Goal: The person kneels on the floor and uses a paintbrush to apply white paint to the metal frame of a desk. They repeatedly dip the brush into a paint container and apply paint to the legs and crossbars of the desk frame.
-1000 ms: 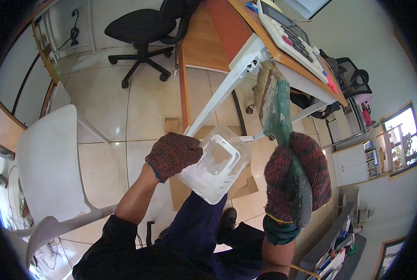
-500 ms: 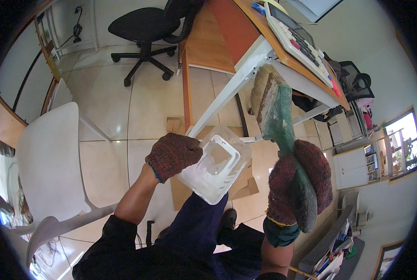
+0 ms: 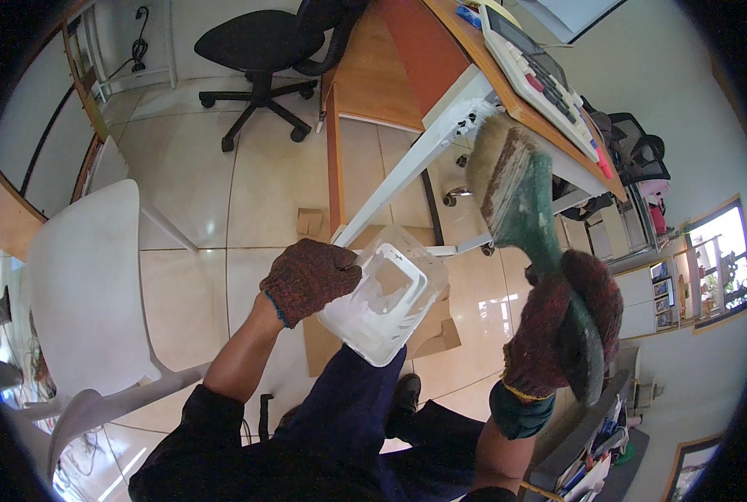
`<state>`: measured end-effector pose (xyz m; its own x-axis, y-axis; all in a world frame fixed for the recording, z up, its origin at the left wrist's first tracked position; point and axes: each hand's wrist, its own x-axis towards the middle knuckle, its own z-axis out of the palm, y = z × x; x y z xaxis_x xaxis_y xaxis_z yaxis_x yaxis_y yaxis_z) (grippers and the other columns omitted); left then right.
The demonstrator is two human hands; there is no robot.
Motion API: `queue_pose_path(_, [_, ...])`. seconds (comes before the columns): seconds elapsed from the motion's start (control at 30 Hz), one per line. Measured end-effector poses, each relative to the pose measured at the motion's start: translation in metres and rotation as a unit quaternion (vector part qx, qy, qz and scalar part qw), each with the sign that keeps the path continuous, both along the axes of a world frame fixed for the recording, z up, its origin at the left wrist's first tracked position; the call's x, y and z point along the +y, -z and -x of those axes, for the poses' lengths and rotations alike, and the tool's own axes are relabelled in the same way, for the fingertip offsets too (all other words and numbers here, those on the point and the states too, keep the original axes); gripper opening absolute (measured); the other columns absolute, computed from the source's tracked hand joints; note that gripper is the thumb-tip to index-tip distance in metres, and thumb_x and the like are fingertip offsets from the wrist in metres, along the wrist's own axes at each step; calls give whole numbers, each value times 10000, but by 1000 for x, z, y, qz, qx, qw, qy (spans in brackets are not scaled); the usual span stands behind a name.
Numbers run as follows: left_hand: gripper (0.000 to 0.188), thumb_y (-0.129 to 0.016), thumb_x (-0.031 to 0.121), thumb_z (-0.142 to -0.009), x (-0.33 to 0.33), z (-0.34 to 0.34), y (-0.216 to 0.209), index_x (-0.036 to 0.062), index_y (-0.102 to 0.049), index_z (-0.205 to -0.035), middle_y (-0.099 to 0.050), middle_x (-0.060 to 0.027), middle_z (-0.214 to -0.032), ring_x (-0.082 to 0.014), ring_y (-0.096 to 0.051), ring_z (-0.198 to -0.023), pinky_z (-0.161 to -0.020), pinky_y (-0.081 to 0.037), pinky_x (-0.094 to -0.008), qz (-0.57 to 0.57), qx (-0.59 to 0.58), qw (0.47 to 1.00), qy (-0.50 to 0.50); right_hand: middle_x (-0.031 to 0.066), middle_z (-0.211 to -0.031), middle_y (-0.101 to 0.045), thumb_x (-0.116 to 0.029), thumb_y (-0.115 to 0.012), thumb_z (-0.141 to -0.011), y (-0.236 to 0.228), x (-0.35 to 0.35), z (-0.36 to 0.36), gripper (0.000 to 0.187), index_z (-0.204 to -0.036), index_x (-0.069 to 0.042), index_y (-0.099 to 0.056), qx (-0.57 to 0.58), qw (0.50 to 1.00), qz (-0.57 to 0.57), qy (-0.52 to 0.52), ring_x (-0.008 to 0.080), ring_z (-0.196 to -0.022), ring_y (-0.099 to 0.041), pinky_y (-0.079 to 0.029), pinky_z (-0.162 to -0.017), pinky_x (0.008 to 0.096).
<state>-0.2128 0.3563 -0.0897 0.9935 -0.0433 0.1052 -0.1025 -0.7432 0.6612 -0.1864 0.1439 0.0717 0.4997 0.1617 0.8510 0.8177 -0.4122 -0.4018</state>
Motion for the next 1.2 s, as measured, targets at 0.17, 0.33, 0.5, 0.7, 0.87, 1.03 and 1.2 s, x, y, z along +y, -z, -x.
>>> queue_pose_path(0.17, [265,-521,336,-791,-1,-2,-1,112,-651,-848,-636,-138,-792,-332,-615,-728,-675,-500,-417,15,-16,1000,6,145,-951,-669,-143,-686,-787,11,5,-7,269,-1002,8,-626,-56,995,75,29,220,-844,-655,-535,-733,336])
queue_pose_path(0.33, [295,-511,350,-796,-3,-2,-8,94,-655,-827,-638,-152,-775,-338,-613,-718,-678,-500,-417,52,33,998,-29,123,-896,-670,-159,-701,-778,-1,3,-11,236,-943,-1,-644,-71,994,58,58,211,-825,-647,-516,-765,332])
queue_pose_path(0.5, [268,-516,343,-794,-2,-3,-6,116,-655,-822,-640,-136,-770,-327,-614,-709,-671,-502,-415,45,21,998,-29,140,-898,-660,-128,-685,-777,14,-1,-3,246,-966,17,-624,-8,999,-30,15,218,-808,-648,-527,-725,328])
queue_pose_path(0.7, [239,-527,339,-786,-5,-6,-7,141,-653,-833,-644,-107,-792,-320,-619,-729,-671,-508,-415,4,7,1000,-13,141,-910,-662,-134,-699,-763,13,-2,-13,269,-961,27,-614,-22,999,7,47,226,-788,-649,-539,-673,330])
queue_pose_path(0.87, [271,-520,351,-786,-7,-8,1,121,-659,-815,-648,-131,-788,-331,-623,-729,-689,-505,-428,50,2,998,-29,153,-878,-632,-177,-641,-836,10,-6,-2,301,-1018,52,-573,-9,998,-52,42,222,-705,-642,-543,-627,328])
queue_pose_path(1.03, [308,-520,367,-781,-9,-6,-9,108,-671,-852,-643,-154,-785,-329,-624,-726,-699,-504,-417,63,37,996,-54,151,-894,-645,-168,-663,-812,14,1,-4,284,-997,37,-592,-32,999,-21,28,227,-753,-647,-541,-664,334])
queue_pose_path(1.2, [297,-516,361,-785,-8,-6,-18,111,-667,-840,-640,-148,-764,-326,-621,-716,-693,-505,-408,60,78,994,-47,131,-876,-666,-135,-680,-781,19,1,4,223,-948,4,-629,-2,995,35,94,209,-803,-651,-529,-724,325])
